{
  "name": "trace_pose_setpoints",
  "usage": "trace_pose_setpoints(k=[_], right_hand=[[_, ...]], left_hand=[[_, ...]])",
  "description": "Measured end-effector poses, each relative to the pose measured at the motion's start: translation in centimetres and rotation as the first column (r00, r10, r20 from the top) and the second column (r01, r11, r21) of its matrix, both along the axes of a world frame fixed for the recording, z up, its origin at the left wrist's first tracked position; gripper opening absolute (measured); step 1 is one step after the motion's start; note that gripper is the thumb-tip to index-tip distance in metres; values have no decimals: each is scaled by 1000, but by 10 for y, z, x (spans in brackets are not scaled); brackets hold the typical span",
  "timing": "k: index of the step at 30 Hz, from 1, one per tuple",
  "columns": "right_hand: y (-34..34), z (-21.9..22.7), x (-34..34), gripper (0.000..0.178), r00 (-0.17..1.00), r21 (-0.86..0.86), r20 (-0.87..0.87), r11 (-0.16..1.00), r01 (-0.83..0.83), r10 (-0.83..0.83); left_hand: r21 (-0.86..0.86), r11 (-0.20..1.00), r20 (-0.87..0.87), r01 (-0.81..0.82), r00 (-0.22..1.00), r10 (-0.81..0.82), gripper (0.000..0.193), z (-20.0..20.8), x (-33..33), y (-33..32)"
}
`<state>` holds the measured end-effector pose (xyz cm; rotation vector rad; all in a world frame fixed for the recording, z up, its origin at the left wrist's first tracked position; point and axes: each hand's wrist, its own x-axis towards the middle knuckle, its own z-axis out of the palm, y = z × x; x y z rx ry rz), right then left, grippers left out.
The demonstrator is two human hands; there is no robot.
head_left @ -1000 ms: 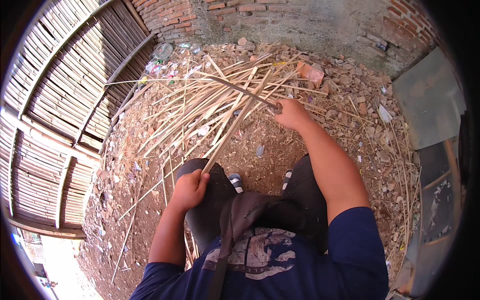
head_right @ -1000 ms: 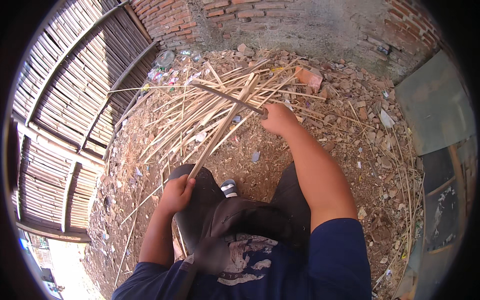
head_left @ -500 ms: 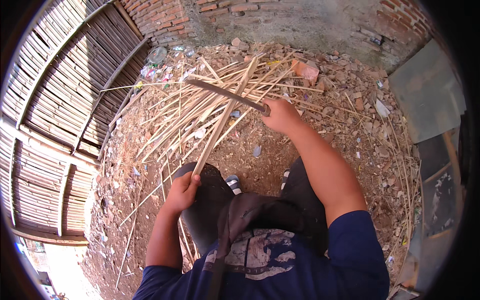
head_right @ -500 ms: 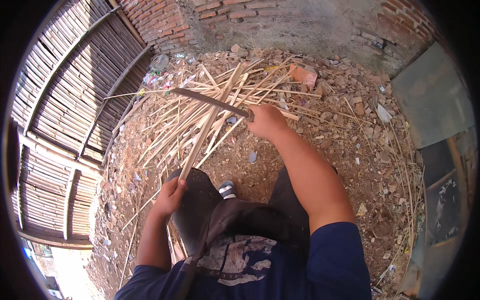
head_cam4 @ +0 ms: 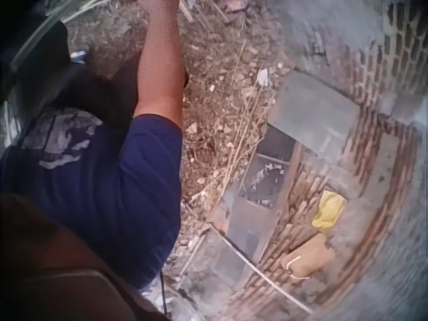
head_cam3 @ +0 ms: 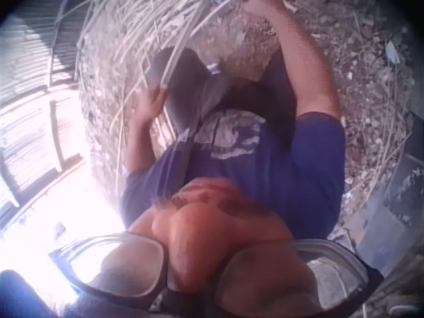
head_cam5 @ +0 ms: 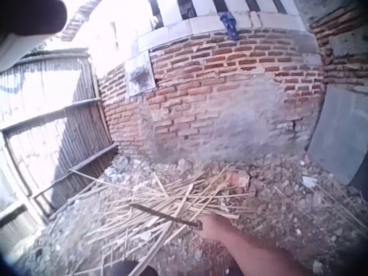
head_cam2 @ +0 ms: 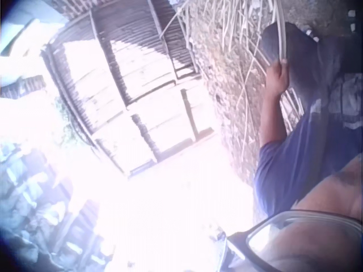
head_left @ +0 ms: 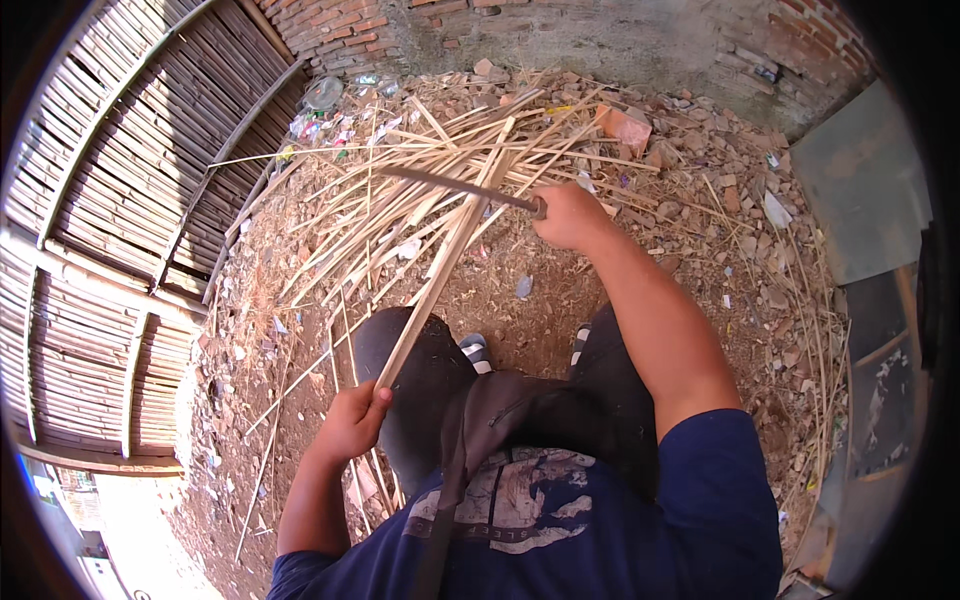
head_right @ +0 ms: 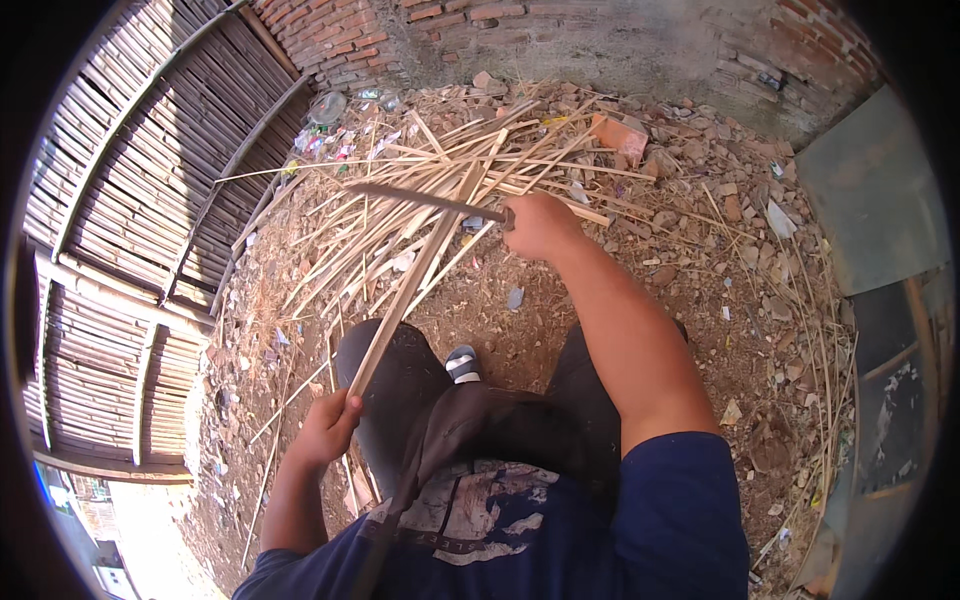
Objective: The person holds a thin strip of bamboo and shaves the surface with a large knife, smoothing the material one piece at a time.
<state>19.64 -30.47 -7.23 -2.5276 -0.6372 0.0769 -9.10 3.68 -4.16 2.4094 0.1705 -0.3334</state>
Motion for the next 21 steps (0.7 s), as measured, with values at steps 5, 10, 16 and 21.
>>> trace_pose_setpoints(k=[5,10,16,21], right_hand=[[-11,-2,9,25,995,31,62,997,75,-76],[-12,-4,5,28,999,-51,39,998,-30,32],[-45,-9,31,36,913,227,-178,887,402,-368],[-28,1,11,38,969,369,-26,898,239,-247]], left_hand=[[107,994,26,12,1000,-15,41,-9,-16,14],[-83,995,-92,-56,995,48,44,-11,-19,9],[-82,980,-83,-179,982,172,45,-8,-40,20],[-156,954,-166,-255,959,230,43,-19,-39,21]])
